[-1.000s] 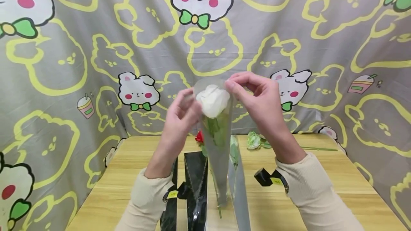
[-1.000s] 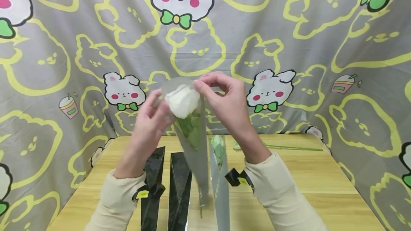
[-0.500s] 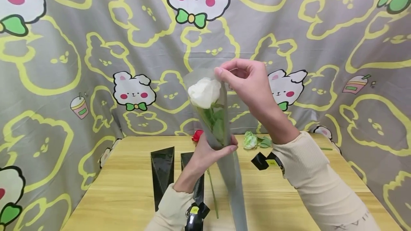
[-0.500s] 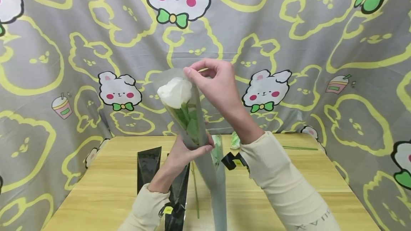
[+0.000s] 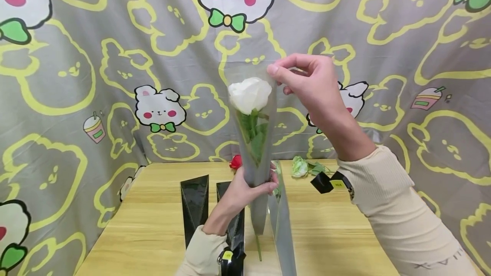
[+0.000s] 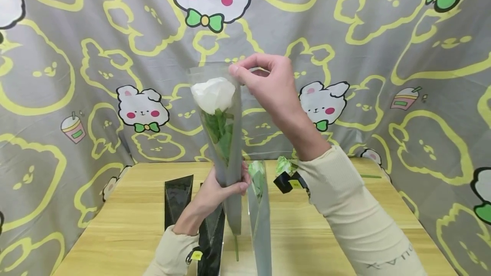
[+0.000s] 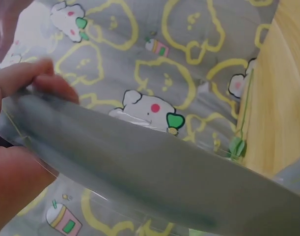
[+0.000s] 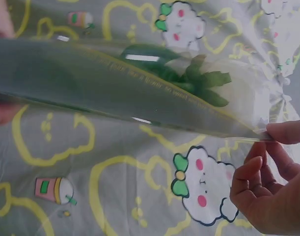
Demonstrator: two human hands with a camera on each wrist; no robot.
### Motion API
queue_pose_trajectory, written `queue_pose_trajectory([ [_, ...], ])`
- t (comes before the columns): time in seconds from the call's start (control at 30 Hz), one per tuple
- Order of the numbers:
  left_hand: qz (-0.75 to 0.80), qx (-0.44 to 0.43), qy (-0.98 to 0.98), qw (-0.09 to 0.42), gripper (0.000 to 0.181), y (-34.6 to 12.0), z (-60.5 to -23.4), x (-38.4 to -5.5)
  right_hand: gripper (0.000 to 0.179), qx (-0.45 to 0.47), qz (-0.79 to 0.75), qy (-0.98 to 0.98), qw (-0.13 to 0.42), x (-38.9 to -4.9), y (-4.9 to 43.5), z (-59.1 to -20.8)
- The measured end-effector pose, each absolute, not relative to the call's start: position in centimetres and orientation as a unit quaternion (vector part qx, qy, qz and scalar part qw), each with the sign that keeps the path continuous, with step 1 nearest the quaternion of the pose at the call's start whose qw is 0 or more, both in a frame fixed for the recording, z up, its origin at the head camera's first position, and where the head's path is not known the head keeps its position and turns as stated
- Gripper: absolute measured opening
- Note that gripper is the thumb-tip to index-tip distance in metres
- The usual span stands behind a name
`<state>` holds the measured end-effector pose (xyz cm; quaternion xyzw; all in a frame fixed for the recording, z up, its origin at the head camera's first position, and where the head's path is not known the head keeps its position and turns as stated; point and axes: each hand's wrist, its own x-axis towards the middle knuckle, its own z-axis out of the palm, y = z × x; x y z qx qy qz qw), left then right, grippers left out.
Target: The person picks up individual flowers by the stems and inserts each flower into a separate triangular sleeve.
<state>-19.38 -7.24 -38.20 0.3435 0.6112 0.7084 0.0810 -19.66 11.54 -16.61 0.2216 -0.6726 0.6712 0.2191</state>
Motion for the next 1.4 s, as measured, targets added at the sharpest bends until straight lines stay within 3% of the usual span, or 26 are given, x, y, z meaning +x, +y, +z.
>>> queue_pose_trajectory([
  [0.23, 0.74, 0.34, 0.574, 0.087, 0.043, -9.0, -38.9, -19.3, 0.019, 0.223, 0.651, -0.695, 0.207, -20.2, 11.9, -17.0],
  [0.43, 0.73, 0.27, 0.625, 0.061, 0.051, -11.1, -38.7, -18.8, 0.03, 0.193, 0.628, -0.725, 0.208, -20.3, 13.2, -19.0],
  [0.57, 0.749, 0.209, 0.626, 0.057, 0.058, -12.9, -38.7, -19.1, 0.036, 0.156, 0.629, -0.733, 0.204, -20.6, 14.8, -23.5],
  [0.67, 0.772, 0.158, 0.612, 0.063, 0.061, -13.8, -39.3, -19.3, 0.041, 0.117, 0.635, -0.745, 0.169, -20.9, 16.1, -28.3],
  [0.93, 0.782, 0.064, 0.612, 0.1, 0.066, -12.1, -45.5, -19.1, 0.045, 0.033, 0.666, -0.742, 0.075, -21.3, 17.7, -39.9],
  [1.13, 0.761, 0.035, 0.644, 0.077, 0.063, -10.0, -49.1, -20.0, 0.044, -0.024, 0.675, -0.733, 0.075, -21.3, 18.9, -43.5],
  [1.4, 0.731, 0.009, 0.678, 0.077, 0.066, -7.7, -51.1, -20.0, 0.04, -0.014, 0.649, -0.758, 0.061, -22.0, 18.7, -44.9],
])
